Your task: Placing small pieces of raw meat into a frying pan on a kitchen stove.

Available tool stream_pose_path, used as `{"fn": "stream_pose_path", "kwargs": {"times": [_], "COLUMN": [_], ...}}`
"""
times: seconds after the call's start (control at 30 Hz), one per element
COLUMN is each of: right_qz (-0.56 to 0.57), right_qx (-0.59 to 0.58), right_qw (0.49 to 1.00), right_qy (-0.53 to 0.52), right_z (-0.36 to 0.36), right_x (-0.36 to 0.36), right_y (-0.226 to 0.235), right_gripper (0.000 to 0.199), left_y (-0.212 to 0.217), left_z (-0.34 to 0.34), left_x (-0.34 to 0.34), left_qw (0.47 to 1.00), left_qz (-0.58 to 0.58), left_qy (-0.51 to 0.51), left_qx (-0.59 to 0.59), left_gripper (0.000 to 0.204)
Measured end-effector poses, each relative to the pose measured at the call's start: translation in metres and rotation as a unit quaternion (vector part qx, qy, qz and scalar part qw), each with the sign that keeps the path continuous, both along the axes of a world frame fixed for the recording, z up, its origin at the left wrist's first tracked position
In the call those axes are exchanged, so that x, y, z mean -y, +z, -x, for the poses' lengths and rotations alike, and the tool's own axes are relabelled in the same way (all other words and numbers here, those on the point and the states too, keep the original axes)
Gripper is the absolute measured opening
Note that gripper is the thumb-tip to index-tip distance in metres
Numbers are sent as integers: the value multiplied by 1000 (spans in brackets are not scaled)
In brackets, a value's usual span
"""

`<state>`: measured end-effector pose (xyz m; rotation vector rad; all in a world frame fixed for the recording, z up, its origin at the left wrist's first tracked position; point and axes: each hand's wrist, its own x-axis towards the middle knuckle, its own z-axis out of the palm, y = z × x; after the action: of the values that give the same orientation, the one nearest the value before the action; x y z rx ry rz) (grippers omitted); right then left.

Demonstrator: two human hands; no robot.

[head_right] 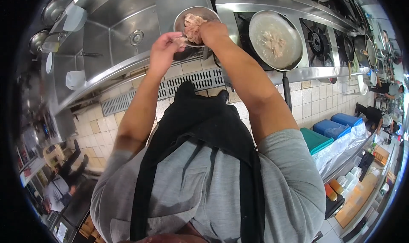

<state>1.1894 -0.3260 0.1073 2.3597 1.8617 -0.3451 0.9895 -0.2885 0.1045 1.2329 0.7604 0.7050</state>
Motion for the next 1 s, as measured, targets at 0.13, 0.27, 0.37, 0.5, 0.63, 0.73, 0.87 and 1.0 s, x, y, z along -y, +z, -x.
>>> {"fn": "stream_pose_path", "kwargs": {"times": [0.13, 0.27, 0.37, 0.5, 0.63, 0.73, 0.87, 1.0], "right_qz": [-8, -4, -27, -21, -93, -140, -125, -148], "right_qx": [6, -26, -178, -290, -414, -478, -580, -663], "right_qw": [1000, 999, 983, 955, 891, 849, 778, 707], "right_qy": [4, 31, 31, -63, -164, -173, -207, -200], "right_z": [-6, -28, -49, -62, -59, -46, -20, -2], "right_x": [-5, -9, -13, -8, 2, 7, 14, 25], "right_y": [-11, -2, 19, 44, 71, 95, 101, 86], "right_gripper": [23, 21, 25, 19, 18, 21, 28, 24], "left_y": [-13, -20, -30, -32, -25, 1, 4, 14], "left_z": [-20, -24, -22, -23, -27, -27, -29, -31], "left_x": [-30, -49, -56, -60, -57, -51, -50, -34], "left_qw": [991, 980, 969, 976, 984, 982, 975, 980], "left_qz": [-61, -64, -106, -49, 36, 143, 174, 38], "left_qy": [-90, -140, -154, -158, -154, -122, -122, -175], "left_qx": [-78, -126, -164, -141, -81, 14, 64, 85], "left_gripper": [23, 26, 25, 24, 26, 28, 31, 37]}}
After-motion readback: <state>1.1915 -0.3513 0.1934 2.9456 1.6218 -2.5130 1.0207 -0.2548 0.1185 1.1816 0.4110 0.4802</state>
